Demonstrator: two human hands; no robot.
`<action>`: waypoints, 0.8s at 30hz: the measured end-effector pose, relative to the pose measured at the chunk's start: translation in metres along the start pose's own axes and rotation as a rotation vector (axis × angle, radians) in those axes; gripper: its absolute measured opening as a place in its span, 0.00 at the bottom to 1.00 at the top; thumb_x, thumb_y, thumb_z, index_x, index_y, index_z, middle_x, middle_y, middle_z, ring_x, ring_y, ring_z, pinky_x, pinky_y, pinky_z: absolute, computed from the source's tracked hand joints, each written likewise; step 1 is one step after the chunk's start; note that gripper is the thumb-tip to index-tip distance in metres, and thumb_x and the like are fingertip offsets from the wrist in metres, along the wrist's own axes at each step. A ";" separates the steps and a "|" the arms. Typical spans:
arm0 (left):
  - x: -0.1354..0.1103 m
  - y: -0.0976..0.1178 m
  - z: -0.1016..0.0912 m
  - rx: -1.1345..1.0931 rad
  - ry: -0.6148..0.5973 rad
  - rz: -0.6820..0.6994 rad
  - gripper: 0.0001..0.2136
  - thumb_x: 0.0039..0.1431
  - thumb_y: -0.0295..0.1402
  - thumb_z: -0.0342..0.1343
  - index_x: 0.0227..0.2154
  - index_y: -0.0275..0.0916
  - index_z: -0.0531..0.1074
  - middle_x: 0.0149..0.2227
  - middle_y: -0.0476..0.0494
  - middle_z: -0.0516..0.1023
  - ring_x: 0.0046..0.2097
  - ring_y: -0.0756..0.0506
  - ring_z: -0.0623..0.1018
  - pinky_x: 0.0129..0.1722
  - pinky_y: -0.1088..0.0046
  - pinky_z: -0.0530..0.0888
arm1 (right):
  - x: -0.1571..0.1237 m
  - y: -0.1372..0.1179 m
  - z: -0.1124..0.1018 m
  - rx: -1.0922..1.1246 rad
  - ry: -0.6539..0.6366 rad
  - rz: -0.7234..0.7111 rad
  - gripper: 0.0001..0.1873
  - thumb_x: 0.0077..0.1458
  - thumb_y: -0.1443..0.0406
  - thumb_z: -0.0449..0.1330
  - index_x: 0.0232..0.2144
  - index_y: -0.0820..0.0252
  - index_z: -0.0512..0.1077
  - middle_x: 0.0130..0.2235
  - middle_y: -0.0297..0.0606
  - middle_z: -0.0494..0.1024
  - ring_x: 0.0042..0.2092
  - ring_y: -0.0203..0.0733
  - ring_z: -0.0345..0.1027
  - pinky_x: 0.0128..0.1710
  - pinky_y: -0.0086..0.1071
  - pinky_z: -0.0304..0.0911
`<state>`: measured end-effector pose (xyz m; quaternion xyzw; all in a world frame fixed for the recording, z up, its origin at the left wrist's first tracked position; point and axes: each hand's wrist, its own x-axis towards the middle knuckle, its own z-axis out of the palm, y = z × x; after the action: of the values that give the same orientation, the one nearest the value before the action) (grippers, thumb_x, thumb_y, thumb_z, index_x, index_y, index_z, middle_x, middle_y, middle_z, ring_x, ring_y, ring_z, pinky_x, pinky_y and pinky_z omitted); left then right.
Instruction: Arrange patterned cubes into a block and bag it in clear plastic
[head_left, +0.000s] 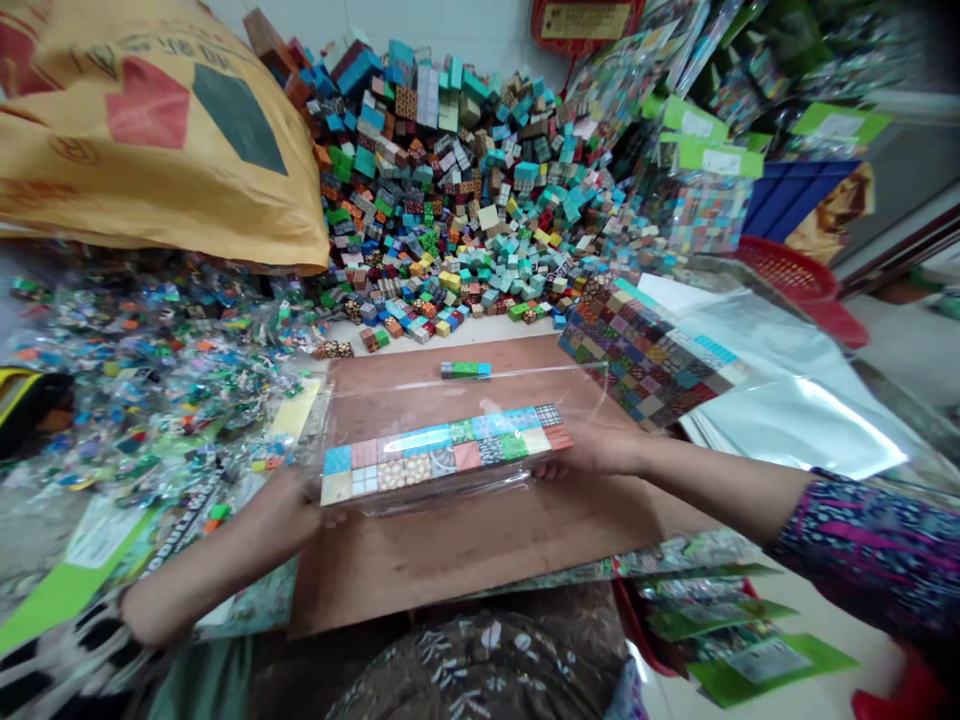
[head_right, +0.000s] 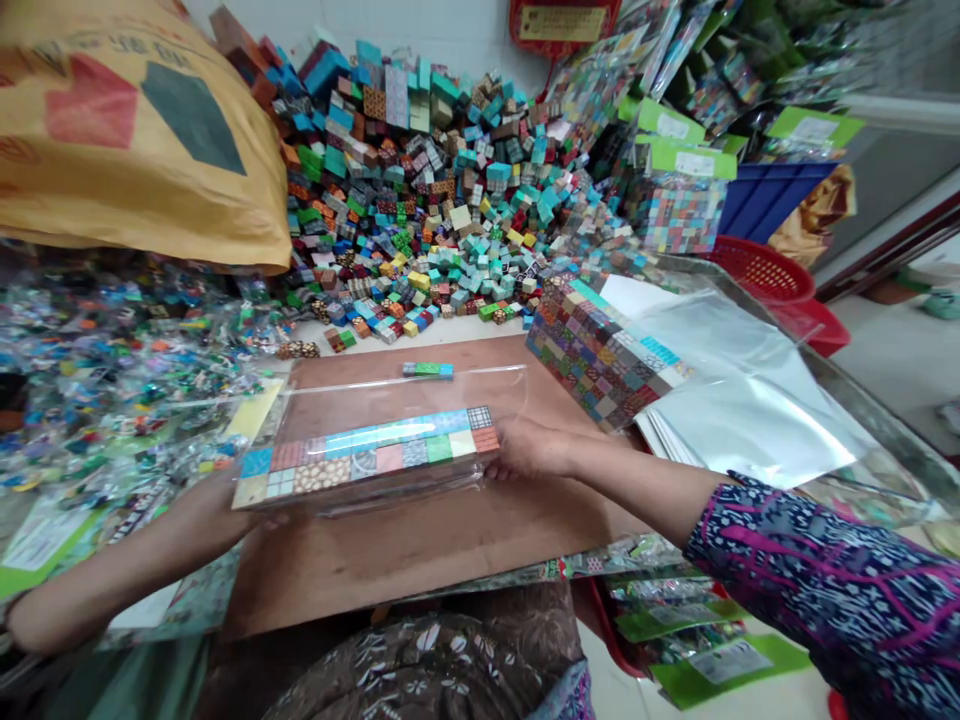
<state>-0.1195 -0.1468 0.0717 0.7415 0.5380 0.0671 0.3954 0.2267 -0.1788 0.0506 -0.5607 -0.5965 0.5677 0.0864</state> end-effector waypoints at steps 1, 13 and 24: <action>0.001 -0.001 0.000 -0.061 -0.023 -0.084 0.07 0.37 0.33 0.60 0.23 0.42 0.79 0.29 0.41 0.83 0.39 0.34 0.81 0.45 0.59 0.76 | 0.000 -0.001 -0.001 0.019 -0.005 0.037 0.06 0.51 0.69 0.57 0.25 0.62 0.73 0.22 0.34 0.75 0.24 0.32 0.68 0.26 0.25 0.67; 0.011 0.013 -0.002 -0.366 -0.112 -0.299 0.04 0.32 0.34 0.60 0.13 0.40 0.73 0.18 0.46 0.76 0.24 0.45 0.73 0.27 0.70 0.73 | 0.003 -0.005 -0.017 -0.005 -0.133 0.068 0.08 0.50 0.73 0.57 0.28 0.63 0.76 0.26 0.37 0.79 0.26 0.33 0.72 0.28 0.24 0.68; 0.015 0.010 -0.007 -0.332 -0.154 -0.219 0.04 0.31 0.32 0.62 0.15 0.40 0.73 0.21 0.47 0.77 0.29 0.43 0.76 0.29 0.71 0.74 | 0.010 0.002 -0.029 0.004 -0.209 0.065 0.04 0.46 0.69 0.61 0.26 0.63 0.76 0.26 0.37 0.80 0.29 0.35 0.74 0.31 0.26 0.70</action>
<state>-0.1092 -0.1315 0.0778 0.6061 0.5652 0.0546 0.5570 0.2462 -0.1543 0.0531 -0.5173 -0.5827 0.6267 0.0064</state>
